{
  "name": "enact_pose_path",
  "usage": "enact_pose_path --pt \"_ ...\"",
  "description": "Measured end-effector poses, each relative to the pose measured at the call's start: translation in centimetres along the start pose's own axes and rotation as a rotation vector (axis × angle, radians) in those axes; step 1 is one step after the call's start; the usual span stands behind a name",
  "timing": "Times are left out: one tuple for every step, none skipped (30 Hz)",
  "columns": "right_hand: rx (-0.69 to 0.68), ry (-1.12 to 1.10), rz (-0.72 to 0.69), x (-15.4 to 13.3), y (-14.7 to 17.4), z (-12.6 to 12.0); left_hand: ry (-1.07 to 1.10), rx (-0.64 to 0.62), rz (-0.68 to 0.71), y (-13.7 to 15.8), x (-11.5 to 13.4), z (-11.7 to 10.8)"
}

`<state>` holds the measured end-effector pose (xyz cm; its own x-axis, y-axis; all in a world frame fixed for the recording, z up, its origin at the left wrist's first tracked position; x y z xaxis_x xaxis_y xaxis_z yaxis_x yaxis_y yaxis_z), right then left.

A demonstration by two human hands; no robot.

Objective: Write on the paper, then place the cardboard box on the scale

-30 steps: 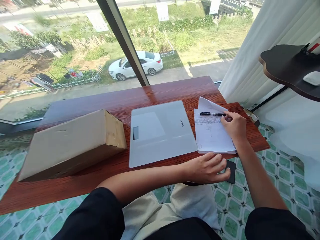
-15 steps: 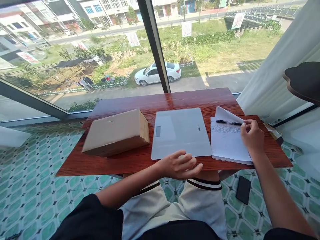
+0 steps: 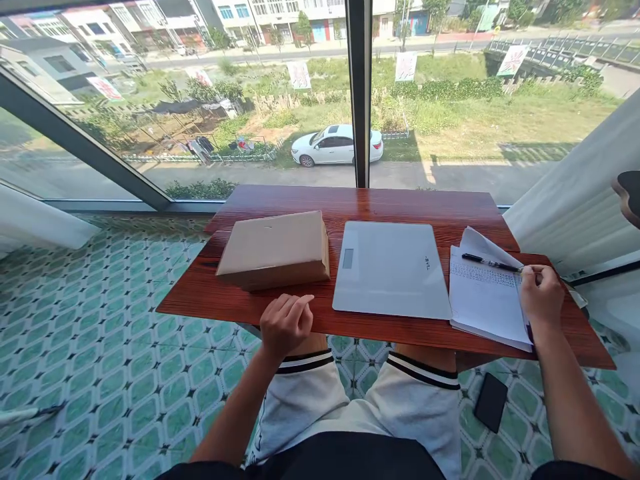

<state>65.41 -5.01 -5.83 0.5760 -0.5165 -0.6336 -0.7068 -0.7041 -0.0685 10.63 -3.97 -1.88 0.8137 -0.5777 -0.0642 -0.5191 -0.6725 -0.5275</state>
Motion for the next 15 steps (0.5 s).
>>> enact_pose_path --pt "0.011 -0.003 0.003 0.2 -0.2 0.0 0.001 -0.011 -0.027 0.4 -0.2 0.3" --pt "0.014 0.002 0.003 0.4 -0.4 -0.1 0.006 -0.021 -0.052 0.8 -0.4 0.6" --pt "0.01 0.008 -0.004 0.7 -0.6 -0.1 0.013 -0.032 -0.078 1.2 -0.6 0.9" --pt "0.001 0.01 -0.011 0.9 -0.8 -0.1 0.023 -0.041 -0.106 1.5 -0.8 1.2" --pt "-0.01 0.0 -0.008 1.1 -1.0 -0.2 0.034 -0.05 -0.136 1.8 -0.9 1.6" --pt "-0.021 -0.022 0.002 1.3 -1.2 -0.3 0.047 -0.057 -0.167 2.1 -1.0 1.9" --pt "-0.026 -0.053 0.023 1.5 -1.3 -0.4 0.06 -0.064 -0.197 2.3 -1.1 2.1" --pt "-0.026 -0.085 0.045 1.6 -1.4 -0.6 0.076 -0.069 -0.222 2.5 -1.1 2.3" --pt "-0.02 -0.108 0.063 1.5 -1.5 -0.8 0.092 -0.072 -0.243 2.6 -1.1 2.4" --pt "-0.007 -0.118 0.07 1.3 -1.4 -1.0 0.11 -0.07 -0.257 2.7 -1.2 2.5" --pt "0.013 -0.112 0.06 0.8 -1.2 -1.2 0.127 -0.063 -0.268 2.8 -1.2 2.5" --pt "0.032 -0.098 0.03 0.0 -0.9 -1.4 0.143 -0.051 -0.277 2.9 -1.3 2.5" --pt "0.046 -0.084 -0.015 -0.9 -0.4 -1.6 0.158 -0.035 -0.287 3.0 -1.5 2.4" --pt "0.053 -0.076 -0.073 -2.2 0.2 -1.6 0.172 -0.015 -0.299 3.0 -1.8 2.3" --pt "0.04 -0.087 -0.143 -3.6 1.0 -1.6 0.183 0.007 -0.314 3.1 -2.1 2.1"
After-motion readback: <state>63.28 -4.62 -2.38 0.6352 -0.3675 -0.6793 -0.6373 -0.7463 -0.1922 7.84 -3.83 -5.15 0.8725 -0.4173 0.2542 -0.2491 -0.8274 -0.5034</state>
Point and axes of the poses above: each hand's wrist, its own y-axis away from the middle knuckle, its own z-axis out of the palm, x = y × z, the point moved 2 cm from there along -y, towards the middle knuckle, and after that the axes turned 13 degrees about -x, right-handed, at the moved point
